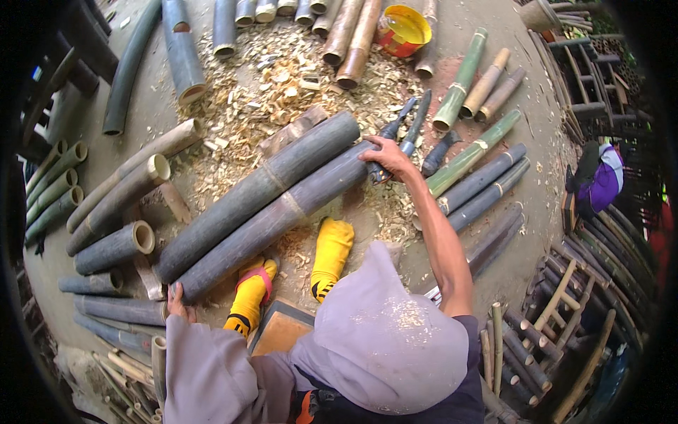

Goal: The person measures and cuts bamboo poles using a tape measure, a knife, and a hand saw. They select poles from a pile, measure specific lengths, mark them, and then cut them to size.

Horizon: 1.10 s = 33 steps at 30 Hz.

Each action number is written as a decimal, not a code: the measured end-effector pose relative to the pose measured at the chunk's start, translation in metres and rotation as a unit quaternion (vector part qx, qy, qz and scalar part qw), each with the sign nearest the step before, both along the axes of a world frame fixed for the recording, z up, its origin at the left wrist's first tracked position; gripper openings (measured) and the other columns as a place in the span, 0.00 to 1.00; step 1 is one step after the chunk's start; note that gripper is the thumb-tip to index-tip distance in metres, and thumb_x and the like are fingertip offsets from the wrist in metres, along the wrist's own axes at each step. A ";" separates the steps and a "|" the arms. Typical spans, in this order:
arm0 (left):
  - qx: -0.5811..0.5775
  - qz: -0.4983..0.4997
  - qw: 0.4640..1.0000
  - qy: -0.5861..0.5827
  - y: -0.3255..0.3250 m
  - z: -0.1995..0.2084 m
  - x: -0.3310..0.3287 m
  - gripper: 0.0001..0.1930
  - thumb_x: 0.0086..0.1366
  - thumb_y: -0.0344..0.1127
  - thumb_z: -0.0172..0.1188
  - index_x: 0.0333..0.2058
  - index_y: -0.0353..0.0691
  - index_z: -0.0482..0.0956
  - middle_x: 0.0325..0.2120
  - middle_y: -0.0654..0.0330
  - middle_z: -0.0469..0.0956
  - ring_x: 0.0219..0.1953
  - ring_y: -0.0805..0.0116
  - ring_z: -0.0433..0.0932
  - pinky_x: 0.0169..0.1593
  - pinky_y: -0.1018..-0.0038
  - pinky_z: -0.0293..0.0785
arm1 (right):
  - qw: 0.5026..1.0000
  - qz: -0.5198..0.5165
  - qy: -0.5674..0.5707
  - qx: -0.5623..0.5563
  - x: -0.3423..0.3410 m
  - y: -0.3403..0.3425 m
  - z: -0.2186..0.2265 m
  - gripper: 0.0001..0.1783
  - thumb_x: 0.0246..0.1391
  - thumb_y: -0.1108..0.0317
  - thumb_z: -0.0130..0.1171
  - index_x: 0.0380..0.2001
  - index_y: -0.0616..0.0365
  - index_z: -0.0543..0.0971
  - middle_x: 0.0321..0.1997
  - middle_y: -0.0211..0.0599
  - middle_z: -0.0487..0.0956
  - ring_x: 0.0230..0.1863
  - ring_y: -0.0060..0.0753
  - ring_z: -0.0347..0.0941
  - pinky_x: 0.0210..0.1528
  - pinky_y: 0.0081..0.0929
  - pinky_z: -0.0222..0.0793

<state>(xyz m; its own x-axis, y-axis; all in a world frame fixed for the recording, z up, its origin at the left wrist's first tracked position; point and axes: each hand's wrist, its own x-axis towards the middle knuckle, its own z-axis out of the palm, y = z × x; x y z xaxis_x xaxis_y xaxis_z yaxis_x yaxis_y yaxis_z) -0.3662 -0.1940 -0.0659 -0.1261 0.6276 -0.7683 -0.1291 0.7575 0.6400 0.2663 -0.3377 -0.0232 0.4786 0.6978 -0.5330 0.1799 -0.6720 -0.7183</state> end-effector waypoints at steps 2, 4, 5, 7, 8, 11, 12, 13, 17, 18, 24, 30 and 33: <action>-0.003 0.001 1.000 -0.006 -0.002 0.005 -0.001 0.37 0.55 0.36 0.68 0.62 0.48 0.62 0.55 0.59 0.69 0.54 0.59 0.69 0.53 0.57 0.68 | 0.999 -0.008 0.041 0.004 -0.001 0.000 0.000 0.44 0.39 0.59 0.69 0.60 0.64 0.66 0.55 0.46 0.74 0.53 0.35 0.70 0.58 0.27 0.62; 0.000 0.001 1.000 -0.023 -0.003 0.007 -0.001 0.35 0.56 0.36 0.68 0.62 0.50 0.63 0.55 0.60 0.69 0.54 0.60 0.68 0.53 0.57 0.68 | 0.999 -0.006 0.049 0.004 0.002 -0.003 -0.004 0.44 0.38 0.60 0.69 0.61 0.63 0.66 0.55 0.46 0.74 0.52 0.33 0.71 0.57 0.26 0.63; 0.007 -0.001 0.999 -0.031 -0.004 0.001 -0.007 0.35 0.56 0.36 0.68 0.62 0.51 0.63 0.56 0.60 0.69 0.54 0.59 0.69 0.53 0.57 0.68 | 0.998 -0.009 0.066 -0.002 0.004 -0.004 -0.005 0.44 0.38 0.60 0.69 0.61 0.63 0.66 0.55 0.46 0.74 0.52 0.33 0.71 0.57 0.26 0.63; 0.015 -0.010 0.999 -0.046 0.000 -0.011 -0.015 0.35 0.56 0.36 0.67 0.62 0.52 0.63 0.56 0.59 0.69 0.54 0.59 0.69 0.53 0.57 0.68 | 0.997 -0.019 0.072 -0.005 0.002 -0.008 -0.005 0.44 0.38 0.61 0.69 0.61 0.63 0.66 0.56 0.46 0.74 0.53 0.32 0.70 0.57 0.26 0.62; 0.006 -0.012 0.999 -0.048 0.001 -0.018 -0.018 0.35 0.56 0.36 0.67 0.62 0.51 0.63 0.55 0.59 0.69 0.54 0.59 0.69 0.53 0.58 0.68 | 0.998 -0.021 0.060 0.001 0.002 -0.010 -0.004 0.44 0.37 0.61 0.69 0.60 0.63 0.66 0.56 0.46 0.73 0.53 0.33 0.70 0.58 0.27 0.62; -0.027 0.000 0.999 -0.038 -0.003 -0.010 -0.024 0.35 0.57 0.37 0.67 0.62 0.50 0.63 0.55 0.59 0.70 0.54 0.59 0.70 0.54 0.58 0.68 | 0.999 -0.008 0.050 0.018 -0.002 -0.001 -0.008 0.44 0.37 0.60 0.69 0.60 0.63 0.66 0.56 0.47 0.73 0.54 0.33 0.69 0.58 0.27 0.62; -0.041 -0.001 0.998 -0.038 0.003 -0.011 -0.022 0.35 0.57 0.37 0.67 0.63 0.49 0.62 0.55 0.58 0.70 0.54 0.59 0.70 0.54 0.59 0.67 | 0.999 -0.001 0.049 0.022 -0.002 0.003 -0.008 0.44 0.37 0.60 0.69 0.60 0.63 0.67 0.56 0.47 0.73 0.55 0.33 0.68 0.59 0.27 0.62; -0.056 -0.002 0.998 -0.031 0.005 -0.003 -0.023 0.35 0.58 0.37 0.66 0.63 0.48 0.62 0.54 0.58 0.70 0.54 0.60 0.70 0.55 0.59 0.67 | 0.999 -0.002 0.041 0.032 -0.008 0.004 -0.006 0.44 0.37 0.61 0.69 0.60 0.63 0.66 0.56 0.48 0.73 0.55 0.33 0.68 0.58 0.27 0.62; 0.017 -0.016 1.000 -0.013 0.005 0.011 0.001 0.33 0.59 0.34 0.65 0.62 0.43 0.62 0.53 0.59 0.71 0.54 0.62 0.70 0.57 0.63 0.65 | 0.998 -0.028 0.041 0.038 -0.006 -0.008 -0.009 0.42 0.36 0.63 0.67 0.58 0.63 0.68 0.48 0.43 0.76 0.44 0.31 0.72 0.49 0.25 0.68; 0.023 -0.010 1.000 -0.011 0.006 0.013 0.005 0.33 0.59 0.34 0.65 0.62 0.42 0.62 0.53 0.59 0.71 0.54 0.63 0.70 0.57 0.64 0.64 | 0.998 -0.033 0.038 0.035 -0.009 -0.006 -0.007 0.41 0.36 0.63 0.68 0.58 0.64 0.68 0.48 0.44 0.76 0.44 0.31 0.72 0.49 0.25 0.68; 0.015 0.036 0.999 -0.010 -0.002 0.024 0.015 0.31 0.59 0.32 0.65 0.60 0.40 0.64 0.52 0.61 0.72 0.53 0.65 0.70 0.58 0.65 0.64 | 0.997 -0.056 0.042 0.035 -0.019 0.000 -0.004 0.39 0.39 0.63 0.66 0.58 0.60 0.69 0.49 0.41 0.74 0.46 0.31 0.70 0.50 0.24 0.65; 0.075 0.051 0.995 0.041 -0.012 0.010 0.015 0.30 0.58 0.32 0.66 0.59 0.40 0.67 0.49 0.61 0.74 0.50 0.66 0.72 0.55 0.64 0.66 | 0.997 -0.062 0.002 0.039 -0.021 -0.001 -0.004 0.38 0.39 0.65 0.68 0.57 0.64 0.70 0.45 0.42 0.76 0.42 0.30 0.72 0.47 0.24 0.68; 0.082 0.045 0.995 0.039 -0.011 0.016 0.026 0.29 0.58 0.33 0.66 0.58 0.40 0.68 0.48 0.60 0.75 0.50 0.66 0.72 0.55 0.65 0.66 | 0.997 -0.058 -0.011 0.045 -0.015 -0.004 -0.008 0.37 0.39 0.66 0.67 0.56 0.64 0.71 0.42 0.42 0.77 0.40 0.29 0.73 0.44 0.23 0.69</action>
<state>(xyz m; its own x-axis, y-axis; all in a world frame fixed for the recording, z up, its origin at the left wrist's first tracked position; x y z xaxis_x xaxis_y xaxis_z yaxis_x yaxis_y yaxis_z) -0.3403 -0.2046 -0.0498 -0.2421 0.7277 -0.6418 -0.1363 0.6294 0.7650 0.2509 -0.3416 -0.0312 0.5693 0.6819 -0.4593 0.1211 -0.6221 -0.7735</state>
